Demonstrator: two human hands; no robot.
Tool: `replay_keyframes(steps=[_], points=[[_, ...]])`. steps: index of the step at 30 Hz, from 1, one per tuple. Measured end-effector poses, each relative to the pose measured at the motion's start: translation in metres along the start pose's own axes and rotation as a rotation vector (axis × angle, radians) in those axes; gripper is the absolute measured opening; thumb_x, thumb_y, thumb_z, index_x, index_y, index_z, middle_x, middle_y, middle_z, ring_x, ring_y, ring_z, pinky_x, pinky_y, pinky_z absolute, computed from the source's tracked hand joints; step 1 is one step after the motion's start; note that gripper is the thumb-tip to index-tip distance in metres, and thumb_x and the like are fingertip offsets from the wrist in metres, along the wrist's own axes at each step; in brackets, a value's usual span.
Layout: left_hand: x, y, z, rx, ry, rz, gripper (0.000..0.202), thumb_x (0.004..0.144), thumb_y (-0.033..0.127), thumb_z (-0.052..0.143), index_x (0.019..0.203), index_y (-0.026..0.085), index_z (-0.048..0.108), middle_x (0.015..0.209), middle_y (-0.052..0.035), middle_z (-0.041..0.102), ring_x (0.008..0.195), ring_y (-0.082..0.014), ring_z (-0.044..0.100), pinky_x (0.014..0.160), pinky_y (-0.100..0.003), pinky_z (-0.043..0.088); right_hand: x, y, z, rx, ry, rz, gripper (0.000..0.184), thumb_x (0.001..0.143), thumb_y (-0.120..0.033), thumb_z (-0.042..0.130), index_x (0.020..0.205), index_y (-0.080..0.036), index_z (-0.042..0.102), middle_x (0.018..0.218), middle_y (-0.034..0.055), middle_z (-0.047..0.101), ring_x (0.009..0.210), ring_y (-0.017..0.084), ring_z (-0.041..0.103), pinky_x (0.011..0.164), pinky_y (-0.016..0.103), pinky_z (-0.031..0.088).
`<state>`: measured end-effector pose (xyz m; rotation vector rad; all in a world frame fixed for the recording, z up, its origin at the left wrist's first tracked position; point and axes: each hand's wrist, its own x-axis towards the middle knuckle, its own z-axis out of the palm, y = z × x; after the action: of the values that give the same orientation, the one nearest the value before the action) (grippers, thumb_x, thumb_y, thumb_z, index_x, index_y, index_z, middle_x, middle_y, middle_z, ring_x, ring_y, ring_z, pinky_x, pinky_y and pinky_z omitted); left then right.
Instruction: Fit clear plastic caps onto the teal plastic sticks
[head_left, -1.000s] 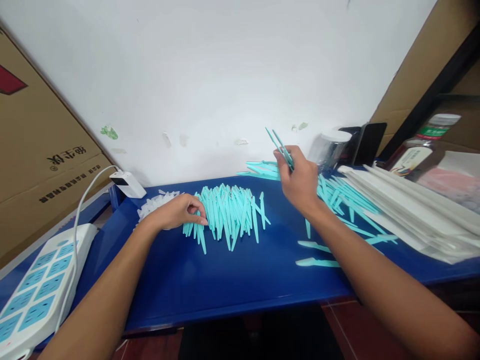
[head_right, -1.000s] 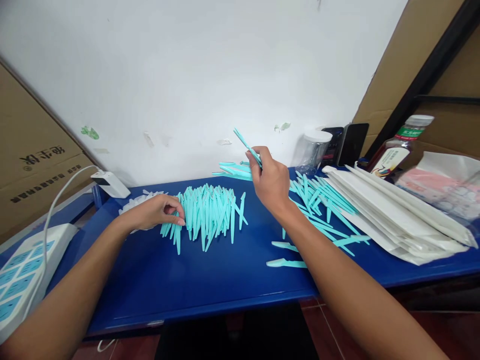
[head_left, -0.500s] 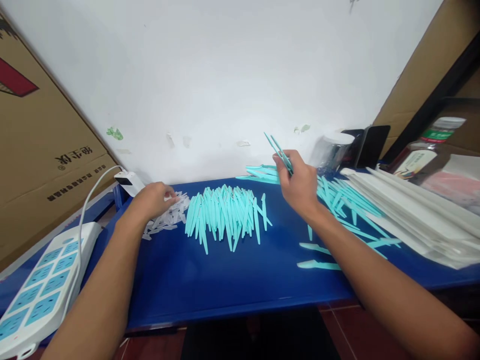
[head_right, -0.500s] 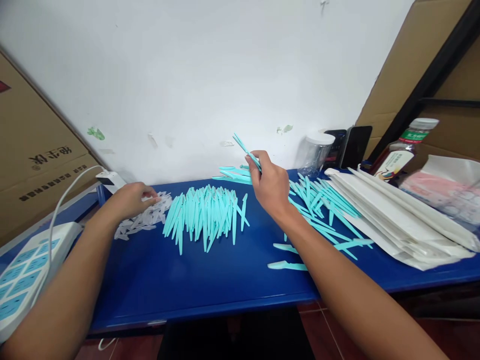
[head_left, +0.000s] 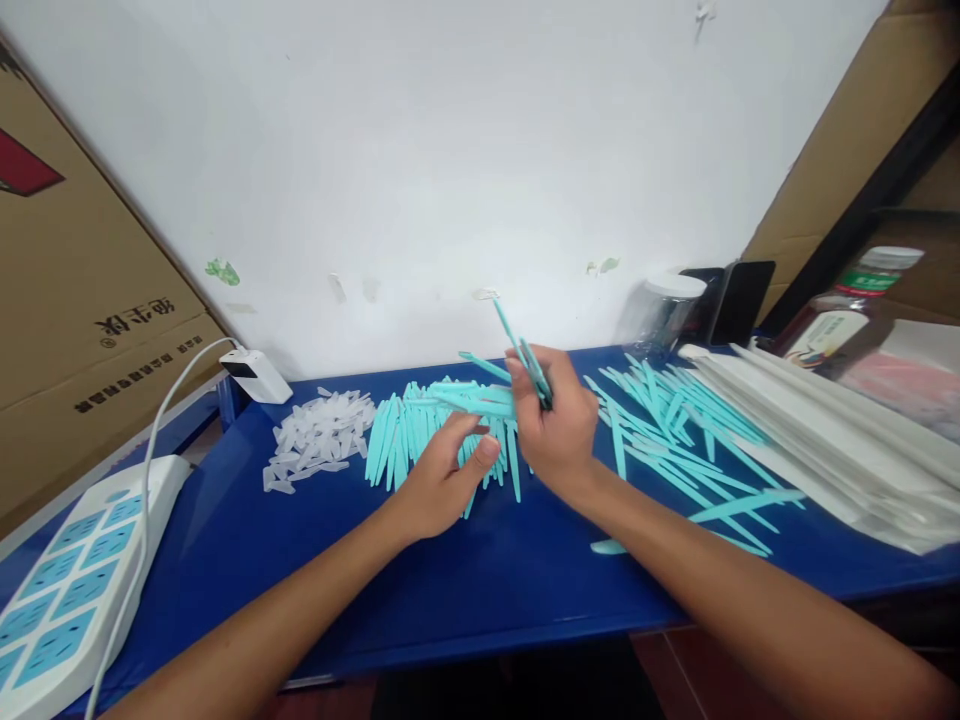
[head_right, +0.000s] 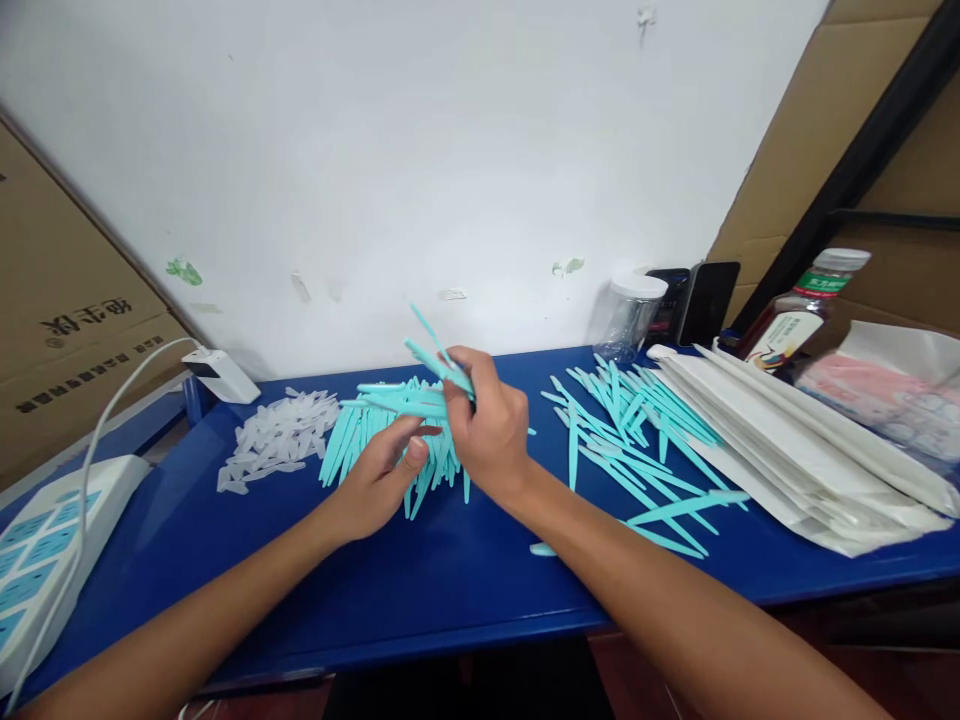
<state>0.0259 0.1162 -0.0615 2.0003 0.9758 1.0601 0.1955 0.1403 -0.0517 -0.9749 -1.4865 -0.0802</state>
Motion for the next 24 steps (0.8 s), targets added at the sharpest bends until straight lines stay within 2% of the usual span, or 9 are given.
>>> replay_keyframes(steps=[3, 5, 8, 11, 13, 16, 20, 22, 24], points=[[-0.002, 0.005, 0.006, -0.114, 0.025, -0.072, 0.057, 0.103, 0.067, 0.041, 0.112, 0.022, 0.076, 0.098, -0.0102, 0.075, 0.106, -0.0320, 0.068, 0.096, -0.045, 0.055, -0.012, -0.012, 0.006, 0.123, -0.087, 0.021, 0.018, 0.104, -0.029, 0.053, 0.119, -0.027, 0.062, 0.097, 0.0033, 0.080, 0.076, 0.019, 0.077, 0.067, 0.028, 0.055], [0.000, 0.008, 0.007, -0.193, 0.053, -0.074, 0.057, 0.102, 0.068, 0.043, 0.110, 0.022, 0.076, 0.087, -0.0081, 0.075, 0.103, -0.0318, 0.069, 0.094, -0.045, 0.056, -0.016, -0.015, 0.009, 0.155, -0.135, 0.047, 0.016, 0.104, -0.031, 0.054, 0.118, -0.027, 0.062, 0.093, 0.0023, 0.080, 0.078, 0.020, 0.077, 0.068, 0.029, 0.056], [0.003, 0.007, 0.007, -0.262, 0.113, -0.109, 0.054, 0.100, 0.068, 0.048, 0.112, 0.022, 0.075, 0.080, -0.0052, 0.073, 0.095, -0.0300, 0.071, 0.087, -0.042, 0.058, -0.016, -0.014, 0.011, 0.162, -0.188, 0.100, 0.016, 0.104, -0.032, 0.054, 0.115, -0.026, 0.063, 0.089, 0.0018, 0.080, 0.076, 0.020, 0.076, 0.068, 0.028, 0.054], [0.006, 0.000, 0.005, -0.262, 0.166, -0.181, 0.049, 0.099, 0.066, 0.052, 0.103, 0.023, 0.076, 0.073, -0.0031, 0.071, 0.086, -0.0292, 0.071, 0.077, -0.040, 0.059, -0.013, -0.012, 0.011, 0.120, -0.208, 0.146, 0.017, 0.105, -0.037, 0.054, 0.111, -0.026, 0.064, 0.087, 0.0022, 0.078, 0.071, 0.021, 0.073, 0.064, 0.028, 0.051], [0.008, -0.004, 0.001, -0.273, 0.212, -0.194, 0.047, 0.100, 0.063, 0.053, 0.097, 0.022, 0.076, 0.073, -0.0032, 0.072, 0.085, -0.0287, 0.072, 0.076, -0.039, 0.059, -0.011, -0.013, 0.010, 0.118, -0.201, 0.164, 0.019, 0.105, -0.040, 0.053, 0.110, -0.026, 0.064, 0.092, 0.0036, 0.079, 0.074, 0.022, 0.074, 0.065, 0.029, 0.050], [0.012, -0.006, -0.005, -0.324, 0.228, -0.172, 0.046, 0.101, 0.059, 0.052, 0.095, 0.020, 0.075, 0.085, -0.0063, 0.077, 0.091, -0.0275, 0.072, 0.083, -0.038, 0.058, -0.009, -0.013, 0.010, 0.137, -0.197, 0.178, 0.020, 0.106, -0.041, 0.051, 0.109, -0.025, 0.063, 0.099, 0.0050, 0.079, 0.081, 0.023, 0.075, 0.068, 0.029, 0.050], [0.018, -0.003, -0.017, -0.374, 0.236, -0.186, 0.041, 0.102, 0.052, 0.050, 0.088, 0.018, 0.069, 0.090, -0.0086, 0.077, 0.095, -0.0258, 0.073, 0.089, -0.037, 0.056, -0.005, -0.005, 0.009, 0.130, -0.179, 0.209, 0.024, 0.107, -0.044, 0.050, 0.109, -0.024, 0.063, 0.082, 0.0023, 0.074, 0.066, 0.021, 0.070, 0.063, 0.029, 0.048], [0.019, -0.001, -0.025, -0.410, 0.245, -0.231, 0.036, 0.102, 0.050, 0.049, 0.088, 0.020, 0.061, 0.079, -0.0058, 0.074, 0.082, -0.0231, 0.073, 0.081, -0.037, 0.057, 0.000, 0.003, 0.007, 0.126, -0.145, 0.224, 0.027, 0.107, -0.046, 0.049, 0.110, -0.023, 0.062, 0.070, -0.0007, 0.068, 0.058, 0.019, 0.065, 0.060, 0.029, 0.046], [0.020, 0.000, -0.034, -0.398, 0.187, -0.338, 0.031, 0.102, 0.049, 0.049, 0.097, 0.020, 0.056, 0.071, -0.0022, 0.070, 0.062, -0.0200, 0.068, 0.065, -0.034, 0.056, 0.006, 0.012, 0.005, 0.106, -0.110, 0.231, 0.028, 0.108, -0.047, 0.048, 0.109, -0.023, 0.062, 0.064, -0.0030, 0.062, 0.055, 0.018, 0.061, 0.058, 0.028, 0.044]])
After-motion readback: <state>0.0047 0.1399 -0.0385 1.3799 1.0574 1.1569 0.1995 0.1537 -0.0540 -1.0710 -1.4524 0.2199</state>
